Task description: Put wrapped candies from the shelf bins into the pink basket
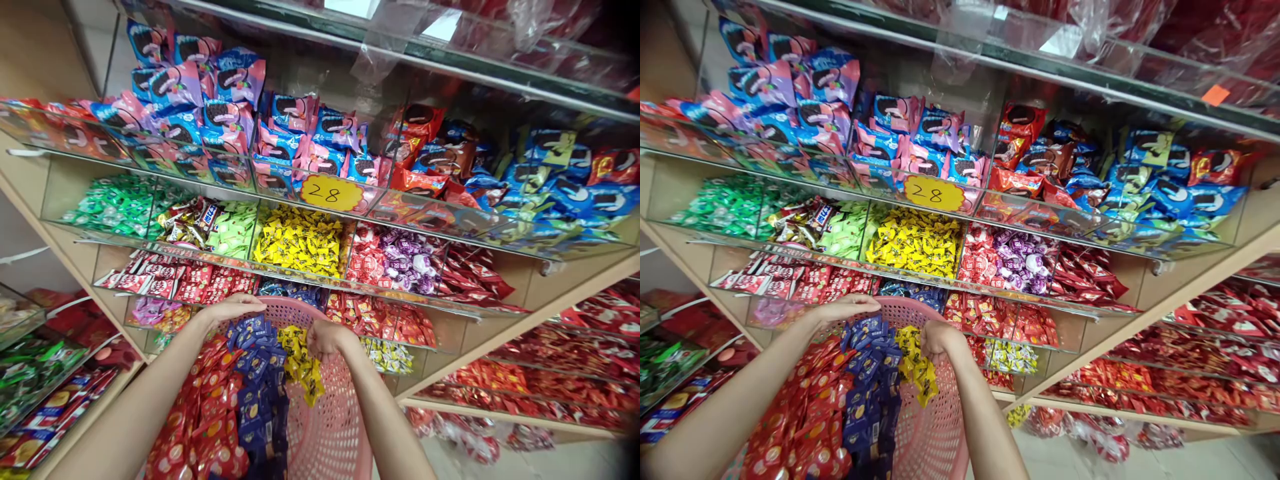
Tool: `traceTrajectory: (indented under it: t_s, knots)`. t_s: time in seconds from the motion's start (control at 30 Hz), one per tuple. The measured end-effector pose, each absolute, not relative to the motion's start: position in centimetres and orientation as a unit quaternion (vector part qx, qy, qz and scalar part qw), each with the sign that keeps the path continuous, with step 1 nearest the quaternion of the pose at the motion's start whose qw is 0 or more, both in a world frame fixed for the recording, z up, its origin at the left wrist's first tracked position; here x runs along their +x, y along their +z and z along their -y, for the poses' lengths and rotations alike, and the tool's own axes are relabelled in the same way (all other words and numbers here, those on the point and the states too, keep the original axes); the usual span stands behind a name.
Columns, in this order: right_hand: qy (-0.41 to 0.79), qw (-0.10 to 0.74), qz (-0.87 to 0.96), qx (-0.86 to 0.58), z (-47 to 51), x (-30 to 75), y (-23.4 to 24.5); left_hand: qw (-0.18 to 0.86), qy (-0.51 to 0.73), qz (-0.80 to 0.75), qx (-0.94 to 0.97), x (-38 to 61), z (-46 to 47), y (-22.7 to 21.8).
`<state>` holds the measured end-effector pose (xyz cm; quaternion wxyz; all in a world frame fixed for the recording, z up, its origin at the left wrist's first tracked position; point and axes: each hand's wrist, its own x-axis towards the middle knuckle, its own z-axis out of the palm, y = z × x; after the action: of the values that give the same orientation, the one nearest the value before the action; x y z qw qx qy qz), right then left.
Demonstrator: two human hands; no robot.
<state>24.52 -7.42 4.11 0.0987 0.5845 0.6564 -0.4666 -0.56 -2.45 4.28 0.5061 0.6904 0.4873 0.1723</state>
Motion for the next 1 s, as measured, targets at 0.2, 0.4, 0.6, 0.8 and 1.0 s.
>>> traceTrajectory:
  t_s: [0.2, 0.4, 0.6, 0.8, 1.0]
  knots:
    - [-0.455, 0.147, -0.653, 0.587, 7.8, 24.0, 4.3, 0.510, 0.175, -0.486, 0.688, -0.6, 2.4, 4.1]
    - [-0.430, 0.205, -0.653, 0.589, 8.4, 23.0, 4.0, 0.503, 0.177, -0.489, 0.690, -0.4, 2.5, 4.3]
    - [-0.393, 0.238, -0.658, 0.596, 8.1, 22.3, 2.3, 0.505, 0.180, -0.488, 0.689, -0.4, 2.5, 4.1]
    - [-0.345, 0.252, -0.669, 0.608, 7.5, 22.0, 1.4, 0.494, 0.179, -0.494, 0.693, -0.4, 2.5, 4.1]
    - [-0.348, 0.216, -0.689, 0.598, 8.0, 21.9, 2.8, 0.494, 0.192, -0.512, 0.676, -0.1, 2.7, 4.5]
